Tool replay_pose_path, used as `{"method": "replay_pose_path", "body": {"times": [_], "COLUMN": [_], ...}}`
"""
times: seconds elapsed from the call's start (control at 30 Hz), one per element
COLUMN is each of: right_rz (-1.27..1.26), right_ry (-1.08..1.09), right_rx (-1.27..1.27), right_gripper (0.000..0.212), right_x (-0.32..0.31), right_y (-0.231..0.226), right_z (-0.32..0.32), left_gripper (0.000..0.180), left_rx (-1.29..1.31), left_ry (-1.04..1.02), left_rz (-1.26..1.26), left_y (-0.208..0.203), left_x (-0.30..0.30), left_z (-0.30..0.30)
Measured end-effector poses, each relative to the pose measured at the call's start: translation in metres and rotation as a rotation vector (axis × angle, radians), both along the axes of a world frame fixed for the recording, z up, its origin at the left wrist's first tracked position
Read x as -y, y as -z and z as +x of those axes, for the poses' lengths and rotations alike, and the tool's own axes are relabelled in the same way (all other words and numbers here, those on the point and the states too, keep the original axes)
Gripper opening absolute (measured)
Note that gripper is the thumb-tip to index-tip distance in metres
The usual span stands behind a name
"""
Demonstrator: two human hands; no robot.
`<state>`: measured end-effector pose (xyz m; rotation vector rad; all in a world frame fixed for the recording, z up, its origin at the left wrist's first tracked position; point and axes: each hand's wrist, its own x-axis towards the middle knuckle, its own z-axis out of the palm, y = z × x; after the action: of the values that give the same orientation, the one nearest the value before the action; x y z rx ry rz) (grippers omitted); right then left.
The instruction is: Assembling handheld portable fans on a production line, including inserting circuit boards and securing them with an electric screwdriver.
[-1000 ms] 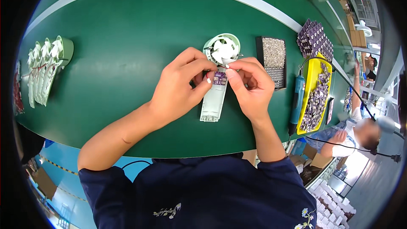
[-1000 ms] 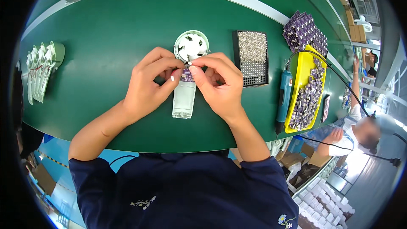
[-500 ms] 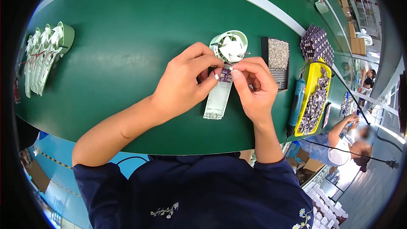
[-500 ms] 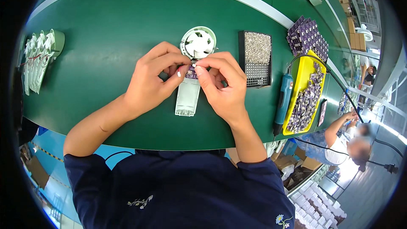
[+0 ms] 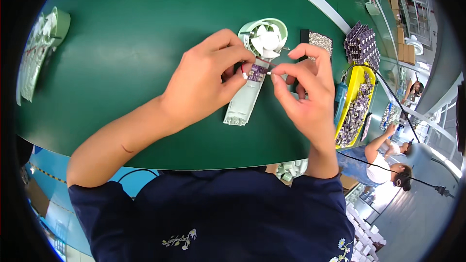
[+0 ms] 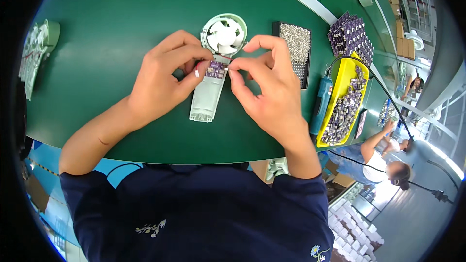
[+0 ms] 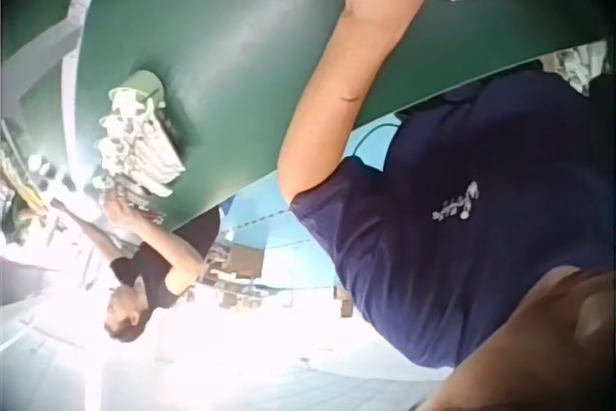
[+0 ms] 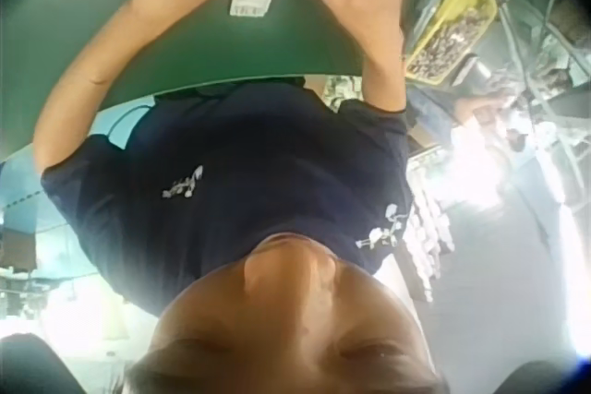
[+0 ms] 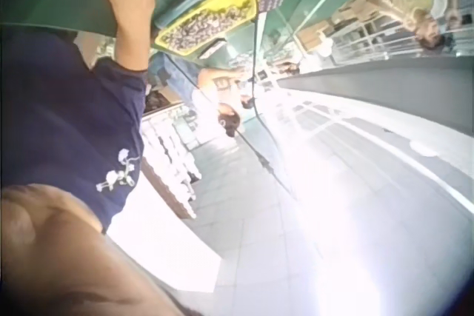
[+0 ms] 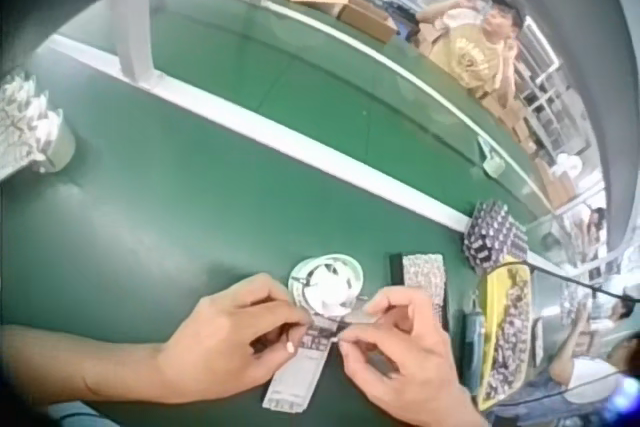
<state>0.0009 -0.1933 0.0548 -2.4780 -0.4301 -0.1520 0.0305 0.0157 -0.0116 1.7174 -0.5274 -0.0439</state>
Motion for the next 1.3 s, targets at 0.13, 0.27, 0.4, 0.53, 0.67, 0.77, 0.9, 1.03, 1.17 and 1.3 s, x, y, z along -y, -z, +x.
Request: {"method": "replay_pose_path", "body": {"times": [0.13,0.27,0.4,0.53,0.67,0.77,0.9,1.03,1.17,1.3], "right_rz": [-0.292,-0.399,-0.533,-0.593,-0.613,-0.650,-0.705,-0.792,-0.874,-0.943], "right_ry": [-0.183,-0.249,-0.271,-0.250,-0.290,-0.296,-0.305,-0.394,-0.453,-0.503], "right_rx": [0.091,0.103,0.017,-0.013,0.027,0.012,0.032,0.031,0.012,0.010], "right_gripper": [0.019,0.019,0.021,0.020,0.020,0.020,0.020,0.019,0.018,0.018], "right_x": [-0.003,-0.015,-0.018,-0.020,-0.025,-0.028,-0.029,-0.035,-0.040,-0.045], "right_y": [-0.015,-0.020,-0.026,-0.028,-0.028,-0.030,-0.030,-0.034,-0.039,-0.041], "right_z": [0.010,0.016,0.017,0.017,0.021,0.021,0.021,0.024,0.027,0.028], "left_gripper": [0.016,0.016,0.018,0.017,0.016,0.016,0.011,0.014,0.012,0.010], "left_rx": [0.014,0.054,0.061,0.068,0.074,0.075,0.021,0.087,0.106,0.124], "left_ry": [0.005,-0.019,-0.031,-0.030,-0.060,-0.057,-0.029,-0.068,-0.082,-0.100], "left_rz": [-0.004,-0.003,-0.047,-0.018,-0.025,-0.018,-0.010,-0.052,-0.030,-0.026], "left_y": [0.003,0.008,0.012,0.013,0.016,0.013,0.013,0.017,0.018,0.018], "left_x": [0.001,-0.001,0.004,0.005,0.004,0.003,0.004,0.006,0.007,0.009], "left_z": [0.003,0.002,0.000,-0.001,-0.001,0.000,-0.001,-0.001,0.000,0.001]}}
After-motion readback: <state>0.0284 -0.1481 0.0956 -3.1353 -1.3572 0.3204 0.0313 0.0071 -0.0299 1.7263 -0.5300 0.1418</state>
